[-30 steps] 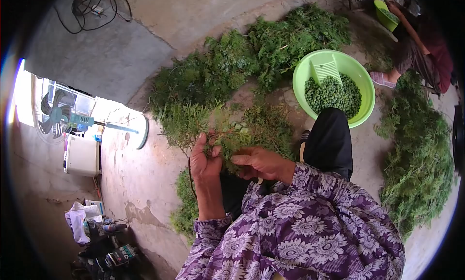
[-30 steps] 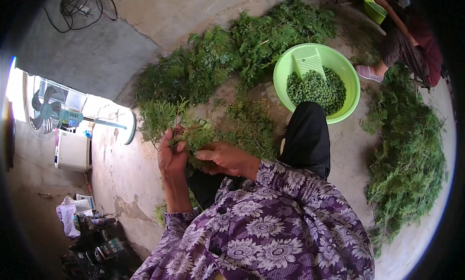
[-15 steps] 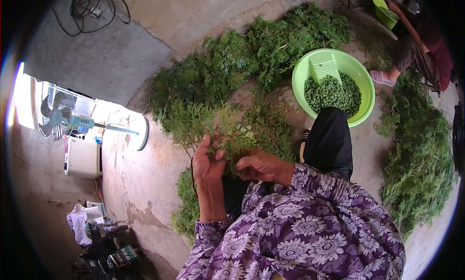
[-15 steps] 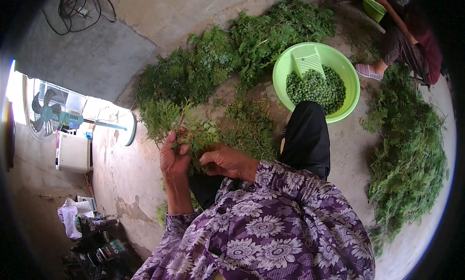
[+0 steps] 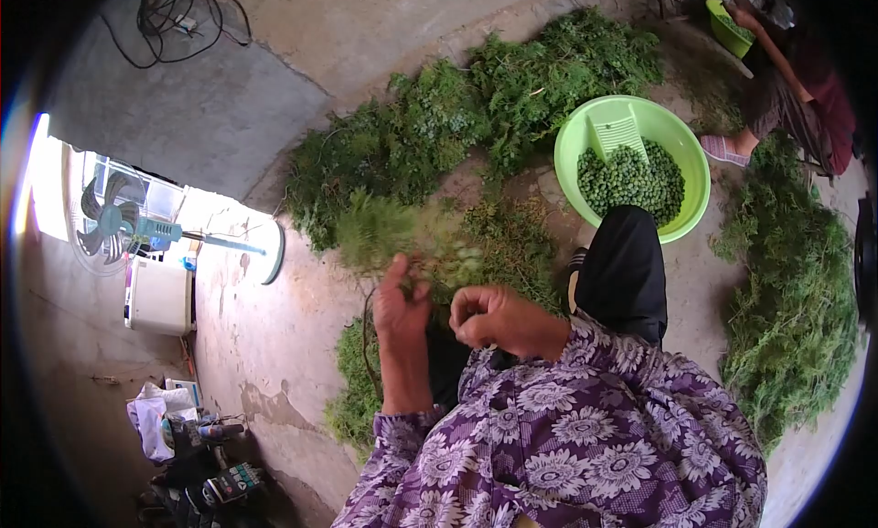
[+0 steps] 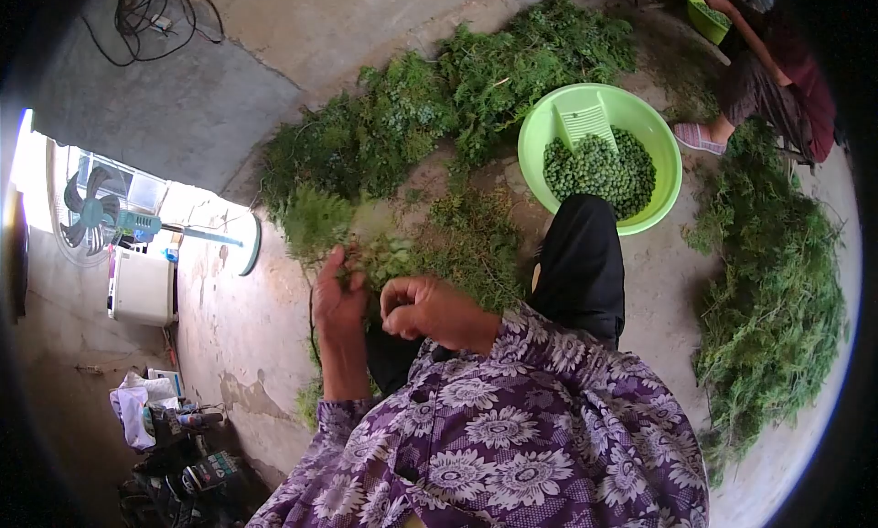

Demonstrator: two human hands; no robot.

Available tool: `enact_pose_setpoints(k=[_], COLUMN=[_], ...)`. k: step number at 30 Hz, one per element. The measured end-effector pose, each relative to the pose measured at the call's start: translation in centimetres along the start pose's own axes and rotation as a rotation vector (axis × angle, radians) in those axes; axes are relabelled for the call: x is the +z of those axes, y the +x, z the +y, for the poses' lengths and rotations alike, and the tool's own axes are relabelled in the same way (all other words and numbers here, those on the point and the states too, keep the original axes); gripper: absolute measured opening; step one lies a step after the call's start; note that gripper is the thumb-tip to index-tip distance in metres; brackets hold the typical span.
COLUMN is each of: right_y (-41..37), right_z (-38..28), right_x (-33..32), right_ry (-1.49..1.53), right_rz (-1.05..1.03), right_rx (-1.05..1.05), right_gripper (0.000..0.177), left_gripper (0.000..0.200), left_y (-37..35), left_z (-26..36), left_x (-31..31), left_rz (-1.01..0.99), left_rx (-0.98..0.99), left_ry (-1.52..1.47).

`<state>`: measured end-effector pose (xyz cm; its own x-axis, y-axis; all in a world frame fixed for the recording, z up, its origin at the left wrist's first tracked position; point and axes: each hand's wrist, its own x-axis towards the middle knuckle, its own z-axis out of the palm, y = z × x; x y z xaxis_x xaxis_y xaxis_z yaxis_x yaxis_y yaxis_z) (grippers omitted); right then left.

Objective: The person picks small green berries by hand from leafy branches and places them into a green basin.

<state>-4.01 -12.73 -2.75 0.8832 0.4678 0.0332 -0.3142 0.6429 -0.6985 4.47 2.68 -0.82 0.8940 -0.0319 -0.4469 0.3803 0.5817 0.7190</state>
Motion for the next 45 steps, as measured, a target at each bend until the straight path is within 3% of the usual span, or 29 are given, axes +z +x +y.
enact_pose_setpoints(k=[2,4,6,8,13,22,29,37,42,44,45], right_y=[-0.2,-0.1,-0.1,0.6,2.5,2.7,2.8,2.4,2.0,1.7,1.2], right_z=[-0.1,0.2,-0.9,-1.6,-0.1,0.1,0.7,0.1,0.2,0.2,-0.1], right_x=[0.3,0.3,0.3,0.4,-0.9,-1.2,-1.6,-1.7,-2.0,-2.1,-1.9], right_ry=[-0.087,0.235,0.288,0.336,-0.094,-0.213,-0.177,-0.073,0.0,0.048,0.127], right_rz=[-0.053,-0.049,0.021,0.088,0.263,0.357,0.361,0.342,0.308,0.31,0.211], right_rx=[-0.002,0.112,0.124,0.141,0.038,-0.022,-0.131,-0.006,0.049,0.075,0.125], right_gripper=[0.009,0.008,0.009,0.011,0.018,0.02,0.019,0.004,0.006,0.007,0.007], left_gripper=[0.014,0.014,0.013,0.013,0.015,0.015,0.017,0.015,0.011,0.01,0.01], left_y=[1.9,2.2,1.7,1.2,0.0,-1.3,-2.2,-2.3,-2.7,-2.3,-1.9], left_z=[1.2,1.5,1.3,0.5,-0.8,-2.4,-3.0,-2.7,-2.8,-3.1,-2.7], left_x=[-2.6,-3.2,-3.6,-3.1,-1.5,-0.1,1.0,1.2,1.5,1.1,0.6], left_rz=[-0.007,-0.022,-0.081,-0.011,-0.033,-0.042,-0.049,-0.076,-0.034,-0.022,-0.021], left_rx=[0.061,0.117,0.067,0.032,0.023,0.121,0.182,0.11,0.101,0.188,0.188], left_ry=[-0.011,-0.017,-0.02,-0.047,0.023,0.163,0.198,0.213,0.269,0.314,0.314])
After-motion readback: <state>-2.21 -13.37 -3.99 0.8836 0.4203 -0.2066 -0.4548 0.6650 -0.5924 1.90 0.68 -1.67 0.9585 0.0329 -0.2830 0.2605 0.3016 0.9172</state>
